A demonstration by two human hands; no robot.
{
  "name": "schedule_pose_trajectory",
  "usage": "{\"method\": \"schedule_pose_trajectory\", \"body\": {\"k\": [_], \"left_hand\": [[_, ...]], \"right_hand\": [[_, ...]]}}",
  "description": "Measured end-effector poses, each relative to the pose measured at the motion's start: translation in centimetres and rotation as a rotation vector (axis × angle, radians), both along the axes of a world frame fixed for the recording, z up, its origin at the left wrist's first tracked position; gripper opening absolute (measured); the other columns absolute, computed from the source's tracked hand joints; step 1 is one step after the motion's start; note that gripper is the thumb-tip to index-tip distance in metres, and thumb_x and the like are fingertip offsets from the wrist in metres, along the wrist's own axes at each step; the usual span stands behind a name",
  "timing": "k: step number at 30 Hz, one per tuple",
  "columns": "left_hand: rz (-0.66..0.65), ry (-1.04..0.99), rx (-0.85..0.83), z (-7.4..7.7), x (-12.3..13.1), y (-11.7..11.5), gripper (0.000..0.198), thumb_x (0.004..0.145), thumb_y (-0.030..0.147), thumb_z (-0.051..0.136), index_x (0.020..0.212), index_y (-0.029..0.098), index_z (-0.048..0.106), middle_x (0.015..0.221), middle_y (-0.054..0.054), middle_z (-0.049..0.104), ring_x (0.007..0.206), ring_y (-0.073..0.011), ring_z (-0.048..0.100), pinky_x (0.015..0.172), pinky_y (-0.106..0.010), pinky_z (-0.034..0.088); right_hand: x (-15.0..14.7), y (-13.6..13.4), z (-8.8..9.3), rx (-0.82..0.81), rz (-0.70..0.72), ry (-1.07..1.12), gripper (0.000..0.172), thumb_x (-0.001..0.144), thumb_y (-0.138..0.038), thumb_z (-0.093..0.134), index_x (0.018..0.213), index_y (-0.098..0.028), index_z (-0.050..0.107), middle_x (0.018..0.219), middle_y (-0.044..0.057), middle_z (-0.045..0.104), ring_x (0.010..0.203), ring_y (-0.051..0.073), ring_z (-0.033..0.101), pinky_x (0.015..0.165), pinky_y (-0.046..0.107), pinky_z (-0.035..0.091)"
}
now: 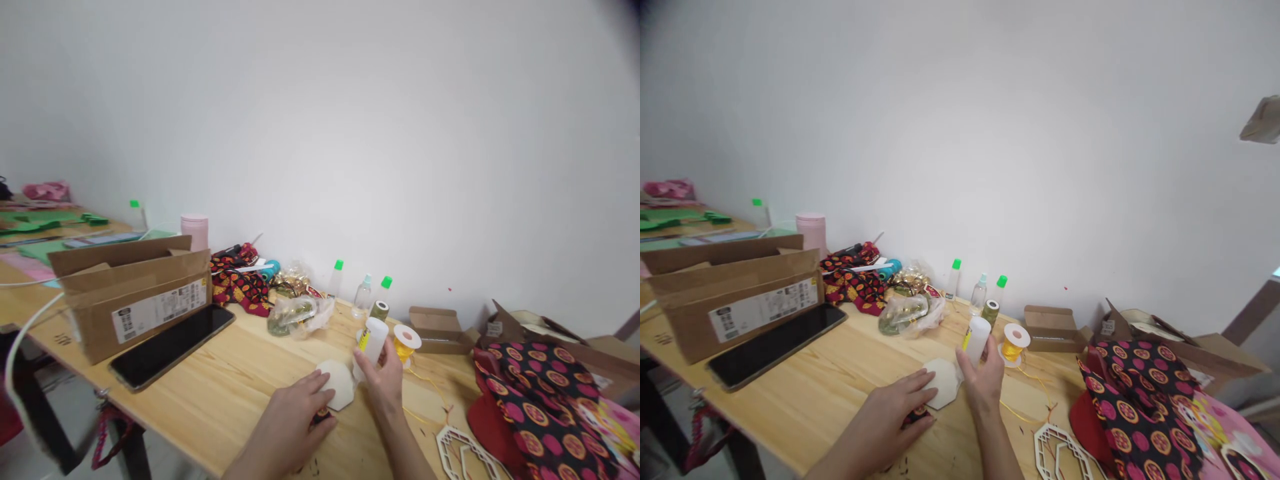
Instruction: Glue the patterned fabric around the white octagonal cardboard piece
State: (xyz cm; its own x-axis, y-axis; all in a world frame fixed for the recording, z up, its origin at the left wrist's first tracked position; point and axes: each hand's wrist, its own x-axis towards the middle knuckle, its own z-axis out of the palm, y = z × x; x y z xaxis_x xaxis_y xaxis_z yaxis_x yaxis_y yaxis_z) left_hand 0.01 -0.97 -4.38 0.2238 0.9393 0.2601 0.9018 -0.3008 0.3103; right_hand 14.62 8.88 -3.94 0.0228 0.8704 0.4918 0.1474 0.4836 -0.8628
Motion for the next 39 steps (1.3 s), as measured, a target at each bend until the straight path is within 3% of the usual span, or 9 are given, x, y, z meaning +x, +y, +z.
{"method": "schedule_pose_trajectory", "body": {"k": [6, 13, 17, 39], "left_hand": [[0.004, 0.001, 0.004, 0.01, -0.05, 0.01, 0.033, 0.076, 0.034, 0.051, 0.107, 0.028, 0.057, 0.125, -0.004, 0.051, 0.115, -0.0208, 0.045, 0.092, -0.035, 0.039], [-0.001, 0.003, 0.009, 0.07, 0.03, 0.0, 0.032, 0.075, 0.034, 0.051, 0.107, 0.028, 0.057, 0.124, -0.004, 0.052, 0.114, -0.0209, 0.046, 0.091, -0.036, 0.04], [0.002, 0.005, 0.008, 0.06, -0.01, 0.05, 0.032, 0.075, 0.033, 0.051, 0.106, 0.027, 0.057, 0.124, -0.005, 0.051, 0.114, -0.0207, 0.045, 0.092, -0.035, 0.039], [0.005, -0.013, 0.005, 0.13, 0.01, 0.09, 0.032, 0.075, 0.032, 0.051, 0.106, 0.028, 0.057, 0.125, -0.004, 0.051, 0.114, -0.0207, 0.045, 0.092, -0.035, 0.039]], "right_hand": [[-0.02, 0.05, -0.16, 0.012, 0.011, 0.023, 0.038, 0.064, -0.034, 0.063, 0.095, -0.014, 0.053, 0.079, 0.006, 0.065, 0.068, 0.02, 0.061, 0.06, 0.029, 0.048], [0.15, 0.19, -0.58, 0.023, 0.062, -0.045, 0.03, 0.064, -0.034, 0.064, 0.087, -0.016, 0.054, 0.069, 0.001, 0.061, 0.06, 0.017, 0.056, 0.054, 0.026, 0.045], [0.2, 0.19, -0.51, 0.02, 0.041, -0.034, 0.034, 0.065, -0.033, 0.063, 0.092, -0.015, 0.052, 0.076, 0.004, 0.062, 0.066, 0.018, 0.058, 0.059, 0.028, 0.047], [0.21, 0.5, -0.9, 0.027, 0.062, -0.064, 0.032, 0.066, -0.033, 0.062, 0.091, -0.015, 0.052, 0.073, 0.003, 0.062, 0.061, 0.017, 0.057, 0.055, 0.027, 0.046]]}}
